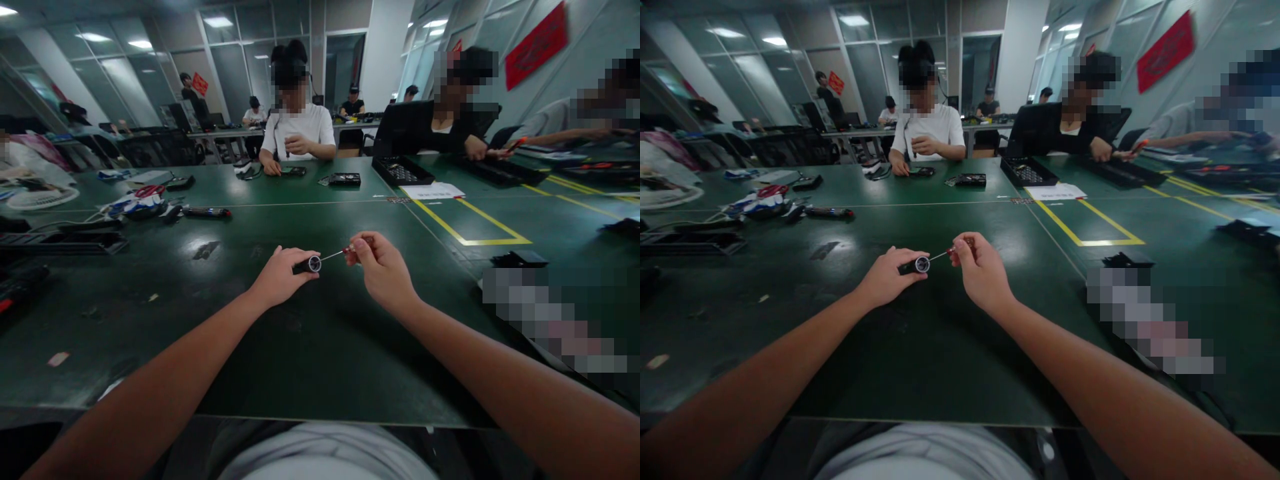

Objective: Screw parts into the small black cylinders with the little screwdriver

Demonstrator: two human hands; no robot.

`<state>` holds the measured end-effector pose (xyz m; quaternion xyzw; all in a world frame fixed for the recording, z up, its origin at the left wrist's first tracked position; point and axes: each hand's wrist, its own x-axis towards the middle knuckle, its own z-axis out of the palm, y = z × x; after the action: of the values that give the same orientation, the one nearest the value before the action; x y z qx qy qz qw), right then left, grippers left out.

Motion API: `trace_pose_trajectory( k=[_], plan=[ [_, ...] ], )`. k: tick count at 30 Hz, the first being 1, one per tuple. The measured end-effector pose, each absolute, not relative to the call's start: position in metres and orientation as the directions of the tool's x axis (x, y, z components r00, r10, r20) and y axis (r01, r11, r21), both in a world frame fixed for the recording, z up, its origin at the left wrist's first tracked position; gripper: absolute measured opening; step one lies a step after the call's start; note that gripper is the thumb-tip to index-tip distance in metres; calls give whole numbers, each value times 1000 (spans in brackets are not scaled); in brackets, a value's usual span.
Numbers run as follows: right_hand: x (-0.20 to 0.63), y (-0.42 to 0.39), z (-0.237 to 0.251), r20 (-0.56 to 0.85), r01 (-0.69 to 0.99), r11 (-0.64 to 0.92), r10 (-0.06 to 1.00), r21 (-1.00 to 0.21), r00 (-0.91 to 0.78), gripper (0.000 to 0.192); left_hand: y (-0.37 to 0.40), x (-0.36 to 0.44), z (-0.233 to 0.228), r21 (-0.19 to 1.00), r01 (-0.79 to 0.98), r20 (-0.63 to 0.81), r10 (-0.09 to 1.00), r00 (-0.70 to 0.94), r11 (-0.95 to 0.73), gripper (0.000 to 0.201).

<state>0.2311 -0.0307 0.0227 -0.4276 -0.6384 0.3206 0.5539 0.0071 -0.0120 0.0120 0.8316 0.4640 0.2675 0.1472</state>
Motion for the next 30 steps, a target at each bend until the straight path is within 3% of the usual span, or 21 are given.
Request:
trace_pose_trajectory(
  k=[8,12,30],
  plan=[
    [231,-43,29,473,357,459,880,-814,-52,40,-13,9,6,516,683,263,854,449,-518,37],
    [231,-45,32,521,497,490,849,-716,-86,29,-13,9,8,514,680,272,851,449,-523,36],
    [230,-52,40,518,587,546,822,-598,-236,38,-12,5,6,520,675,345,852,394,-523,36]
  ],
)
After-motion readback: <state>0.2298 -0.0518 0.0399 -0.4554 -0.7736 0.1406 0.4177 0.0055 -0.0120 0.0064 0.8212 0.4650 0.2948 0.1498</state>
